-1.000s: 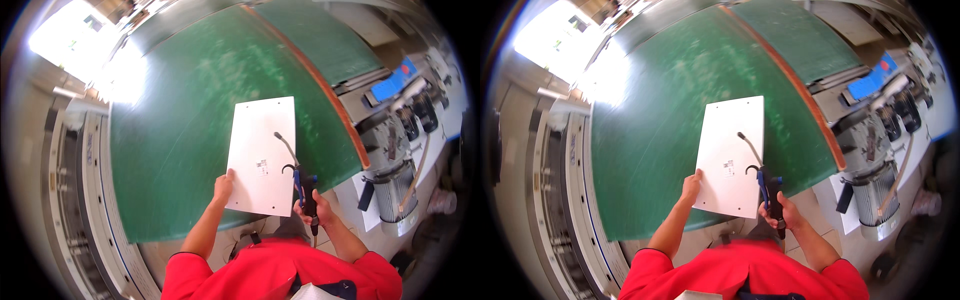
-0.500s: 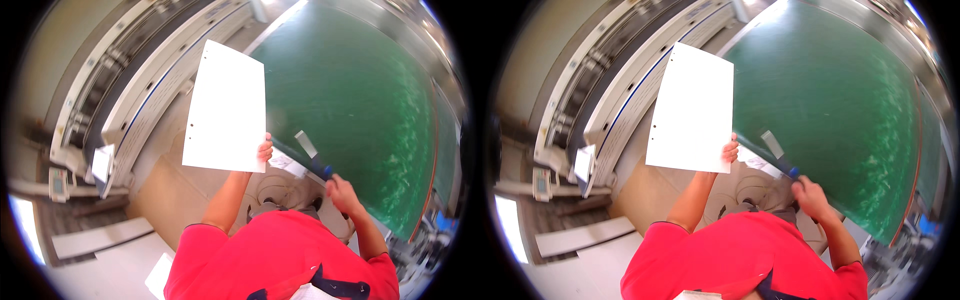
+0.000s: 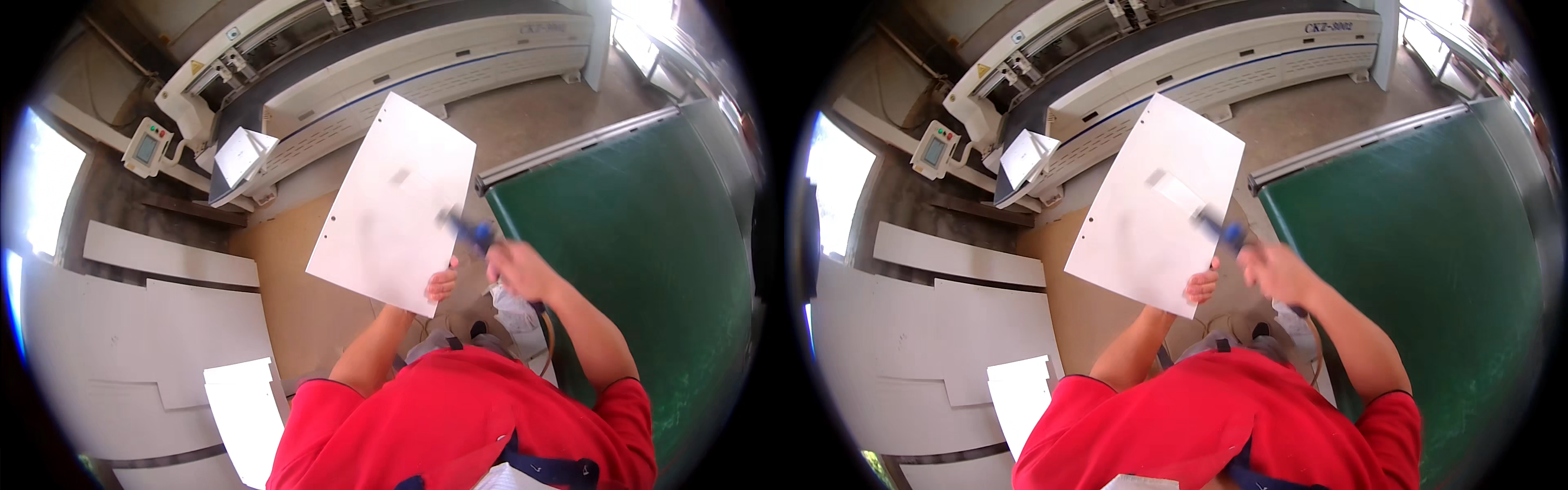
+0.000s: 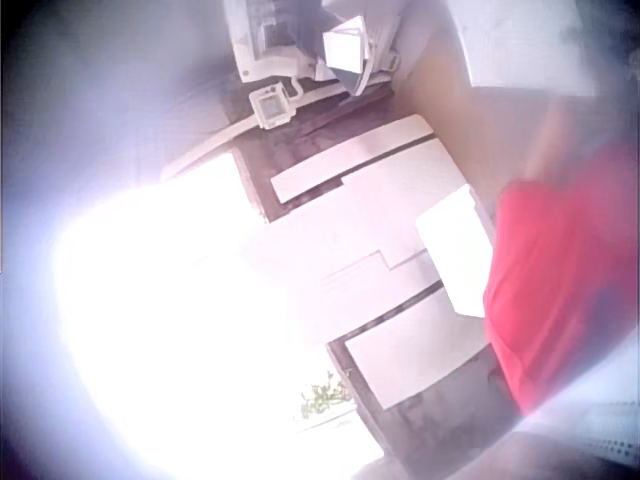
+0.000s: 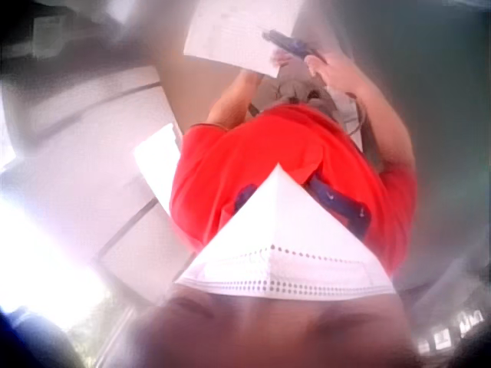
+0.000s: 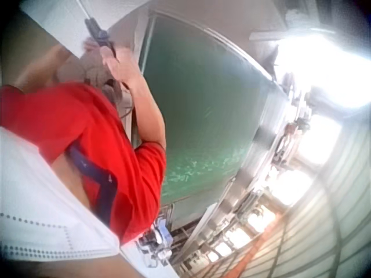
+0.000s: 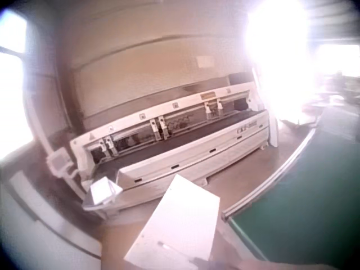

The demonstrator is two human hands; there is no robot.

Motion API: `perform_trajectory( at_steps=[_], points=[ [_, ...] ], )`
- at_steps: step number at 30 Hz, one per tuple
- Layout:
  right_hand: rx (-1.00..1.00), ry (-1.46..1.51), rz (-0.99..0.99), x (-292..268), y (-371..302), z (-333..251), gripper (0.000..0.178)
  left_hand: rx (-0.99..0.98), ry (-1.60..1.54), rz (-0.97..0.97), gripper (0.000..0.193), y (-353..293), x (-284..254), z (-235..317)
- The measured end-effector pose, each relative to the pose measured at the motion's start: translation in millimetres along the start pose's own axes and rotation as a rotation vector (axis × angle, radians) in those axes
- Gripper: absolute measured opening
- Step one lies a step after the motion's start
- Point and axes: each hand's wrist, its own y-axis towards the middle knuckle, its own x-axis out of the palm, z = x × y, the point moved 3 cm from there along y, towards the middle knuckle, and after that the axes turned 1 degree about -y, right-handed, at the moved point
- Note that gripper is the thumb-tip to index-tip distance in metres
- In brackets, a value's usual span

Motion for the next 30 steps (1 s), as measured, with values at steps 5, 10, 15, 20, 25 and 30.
perform_trajectory(
  at_steps=[5,10,15,20,25,30],
  points=[
    [-0.037,0.292,-0.164,-36.7,68.7,-24.5,0.047,0.146,0.091,0.239,0.061,-29.8,-5.1,21.9],
    [0.026,0.472,0.103,-48.9,150.8,-5.7,0.05,0.378,0.329,0.548,0.058,-93.7,3.7,87.9],
    [0.076,0.472,-0.369,1.0,199.2,-14.0,0.057,0.714,0.78,1.626,0.067,-199.3,-9.3,249.1],
    [0.182,0.501,-0.241,50.7,290.3,-27.0,0.063,0.815,1.026,2.046,0.07,-318.5,-5.6,436.8],
    [0.297,0.546,-0.118,77.2,360.8,-63.9,0.066,0.833,1.018,2.264,0.07,-414.0,-34.2,601.3],
    [0.338,0.517,0.092,75.3,387.9,-62.9,0.067,0.754,1.038,2.428,0.067,-453.4,-62.4,718.5]
  ],
)
